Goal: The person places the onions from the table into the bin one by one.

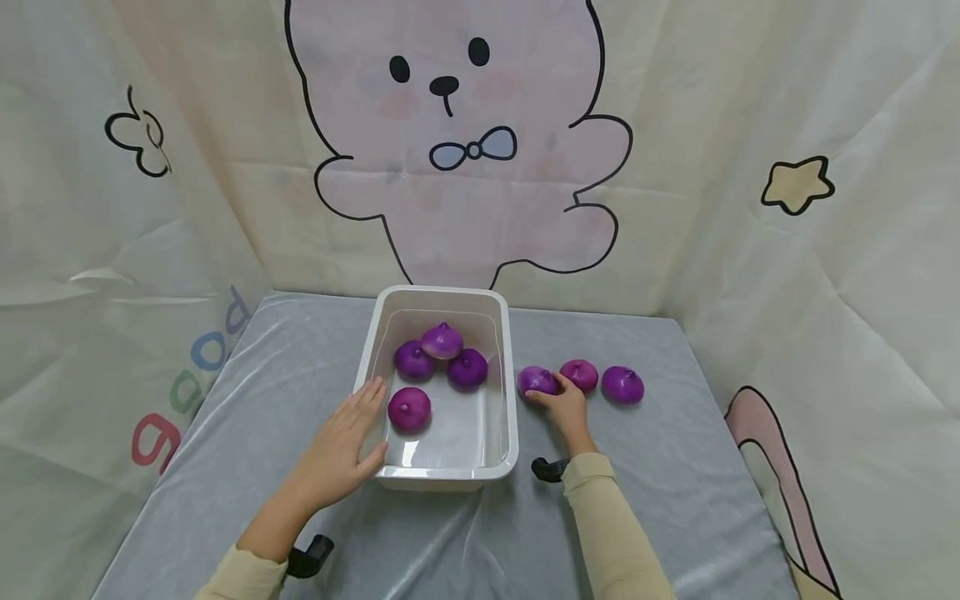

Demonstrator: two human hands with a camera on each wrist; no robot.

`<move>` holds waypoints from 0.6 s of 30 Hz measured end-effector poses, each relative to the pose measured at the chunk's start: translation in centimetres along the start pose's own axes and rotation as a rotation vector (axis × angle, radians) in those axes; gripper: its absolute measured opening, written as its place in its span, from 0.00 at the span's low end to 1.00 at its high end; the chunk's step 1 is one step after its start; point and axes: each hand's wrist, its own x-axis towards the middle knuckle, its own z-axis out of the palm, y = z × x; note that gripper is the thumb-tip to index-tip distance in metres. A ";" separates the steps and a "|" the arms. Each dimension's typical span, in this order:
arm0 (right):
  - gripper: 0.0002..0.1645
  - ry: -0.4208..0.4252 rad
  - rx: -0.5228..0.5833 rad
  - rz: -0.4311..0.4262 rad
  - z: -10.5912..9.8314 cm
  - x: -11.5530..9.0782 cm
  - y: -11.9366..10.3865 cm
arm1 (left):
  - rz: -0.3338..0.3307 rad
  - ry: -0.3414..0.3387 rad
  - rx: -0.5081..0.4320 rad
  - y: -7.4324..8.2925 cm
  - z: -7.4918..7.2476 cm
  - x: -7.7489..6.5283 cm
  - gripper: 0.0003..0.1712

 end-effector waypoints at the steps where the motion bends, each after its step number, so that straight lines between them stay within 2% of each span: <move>1: 0.50 0.008 -0.004 -0.007 -0.1 0.1 -0.1 | 0.000 -0.001 0.000 0.0 0.0 0.0 0.43; 4: 0.50 0.021 0.001 -0.031 -0.7 0.2 -0.9 | -0.006 -0.004 -0.010 0.0 0.0 0.0 0.43; 7: 0.50 0.038 0.000 -0.074 -1.8 0.2 -2.7 | -0.014 -0.009 -0.012 0.1 0.0 0.0 0.43; 13: 0.53 0.075 0.102 -0.129 -3.7 -0.2 -8.5 | -0.002 0.002 -0.008 0.0 -0.1 0.0 0.42; 18: 0.52 0.040 0.170 -0.182 -3.4 -1.3 -13.8 | 0.028 0.018 -0.003 0.0 -0.1 0.1 0.42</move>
